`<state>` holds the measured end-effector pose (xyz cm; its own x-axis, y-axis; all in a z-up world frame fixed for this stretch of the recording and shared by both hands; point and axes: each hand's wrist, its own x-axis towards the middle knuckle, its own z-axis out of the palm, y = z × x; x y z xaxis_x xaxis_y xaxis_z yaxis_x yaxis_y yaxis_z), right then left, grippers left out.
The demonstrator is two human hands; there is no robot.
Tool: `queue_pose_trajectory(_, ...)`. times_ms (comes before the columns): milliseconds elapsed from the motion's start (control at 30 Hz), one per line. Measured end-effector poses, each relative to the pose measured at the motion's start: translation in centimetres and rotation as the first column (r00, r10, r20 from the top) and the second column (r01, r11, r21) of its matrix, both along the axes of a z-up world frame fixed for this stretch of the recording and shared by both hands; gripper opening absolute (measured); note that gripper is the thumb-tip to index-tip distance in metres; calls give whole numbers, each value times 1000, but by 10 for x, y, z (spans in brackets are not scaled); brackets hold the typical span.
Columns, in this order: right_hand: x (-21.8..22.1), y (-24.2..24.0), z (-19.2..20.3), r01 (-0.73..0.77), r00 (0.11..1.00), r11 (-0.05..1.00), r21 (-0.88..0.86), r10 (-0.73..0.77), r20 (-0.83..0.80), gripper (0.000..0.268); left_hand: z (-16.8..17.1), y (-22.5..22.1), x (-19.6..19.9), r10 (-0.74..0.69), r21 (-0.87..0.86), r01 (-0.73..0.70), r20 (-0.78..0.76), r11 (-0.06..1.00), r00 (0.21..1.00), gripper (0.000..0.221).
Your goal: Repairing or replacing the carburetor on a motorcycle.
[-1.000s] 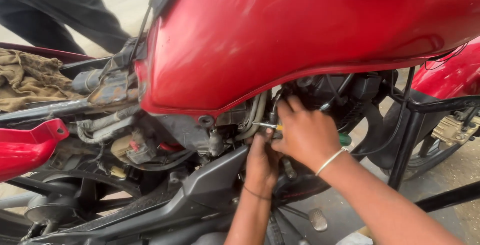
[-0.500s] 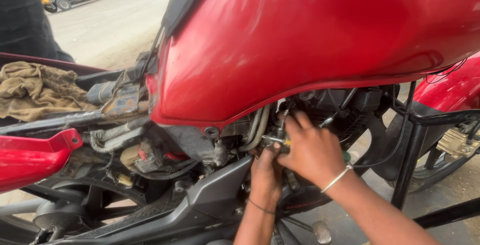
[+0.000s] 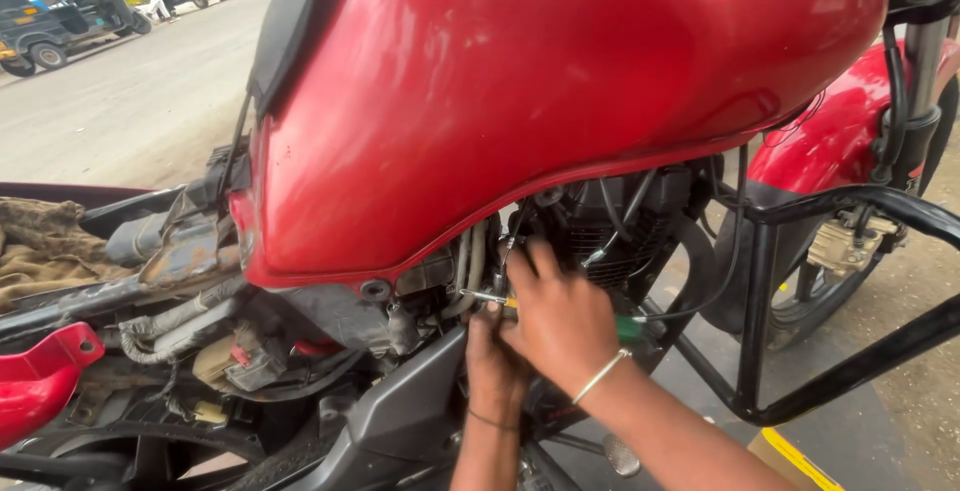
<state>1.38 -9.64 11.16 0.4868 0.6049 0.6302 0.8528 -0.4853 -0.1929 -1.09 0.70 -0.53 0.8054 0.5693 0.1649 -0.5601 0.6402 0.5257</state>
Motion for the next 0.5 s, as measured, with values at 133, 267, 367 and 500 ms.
queue_pose_trajectory(133, -20, -9, 42, 168, 931, 931, -323, -258, -257, 94, -25, 1, -11, 48, 45, -40, -185, 998, 982, 37)
queue_pose_trajectory(267, -27, -5, 49, 110, 956, 931, -348, -195, -221, 80, -30, -4, -30, 16, 46, -7, -199, 999, 980, 52)
queue_pose_trajectory(367, -20, -13, 44, 74, 957, 908, -412, -181, -226, 87, -11, -10, -46, -58, 40, 74, -306, 996, 950, 43)
queue_pose_trajectory(500, -6, -30, 31, -2, 945, 926, -378, -122, -303, 93, 0, -17, -64, -102, 107, 147, -344, 983, 933, 51)
